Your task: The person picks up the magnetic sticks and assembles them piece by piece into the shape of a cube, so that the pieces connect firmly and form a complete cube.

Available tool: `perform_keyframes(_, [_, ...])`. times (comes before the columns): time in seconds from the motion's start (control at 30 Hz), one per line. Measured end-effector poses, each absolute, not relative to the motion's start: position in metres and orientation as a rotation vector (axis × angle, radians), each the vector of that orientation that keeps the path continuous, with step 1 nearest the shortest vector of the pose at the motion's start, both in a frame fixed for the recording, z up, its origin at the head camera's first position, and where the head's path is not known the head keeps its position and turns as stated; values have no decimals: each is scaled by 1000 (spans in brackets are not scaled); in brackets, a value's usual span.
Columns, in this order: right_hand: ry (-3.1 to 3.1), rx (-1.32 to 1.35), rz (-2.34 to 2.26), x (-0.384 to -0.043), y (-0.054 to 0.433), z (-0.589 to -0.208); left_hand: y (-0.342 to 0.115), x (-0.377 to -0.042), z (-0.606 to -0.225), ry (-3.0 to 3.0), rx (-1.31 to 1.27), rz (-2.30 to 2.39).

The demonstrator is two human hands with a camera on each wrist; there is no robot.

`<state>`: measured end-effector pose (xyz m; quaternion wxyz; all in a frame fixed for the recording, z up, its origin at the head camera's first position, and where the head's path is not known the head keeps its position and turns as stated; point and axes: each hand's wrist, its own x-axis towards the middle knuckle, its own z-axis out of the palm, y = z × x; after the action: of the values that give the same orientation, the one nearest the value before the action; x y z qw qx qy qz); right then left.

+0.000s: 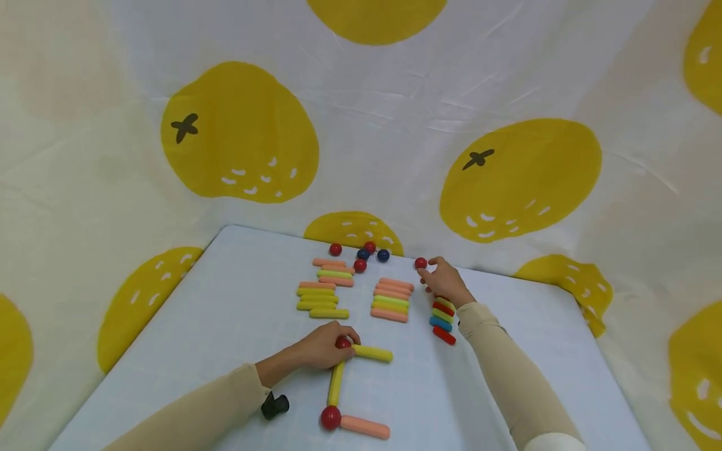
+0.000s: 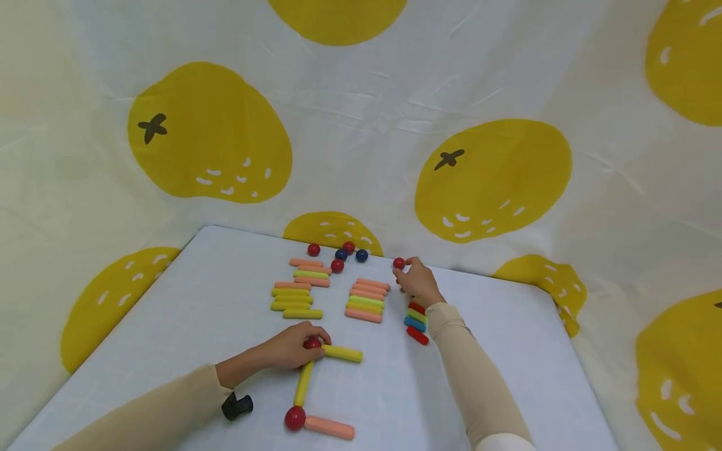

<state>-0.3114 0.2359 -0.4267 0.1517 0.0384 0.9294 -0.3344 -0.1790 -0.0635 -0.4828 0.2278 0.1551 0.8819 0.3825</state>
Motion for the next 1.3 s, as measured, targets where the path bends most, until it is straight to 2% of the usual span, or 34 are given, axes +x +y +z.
perform_keyframes(0.23, [2668, 241, -920, -339, 237, -440, -66, -178, -482, 2412, 396, 1074])
perform_keyframes(0.4, [2649, 290, -954, -347, 236, -447, -70, -177, -483, 2389, 394, 1099])
perform_keyframes(0.73, [2817, 163, -737, -359, 225, -455, -77, -179, -481, 2344, 367, 1154])
perform_keyframes(1.0, [2891, 124, -650, -354, 222, -464, -79, -173, -482, 2336, 317, 1192])
perform_keyframes(1.3, [2868, 29, -752, -343, 210, -439, -84, -174, -480, 2363, 294, 1223])
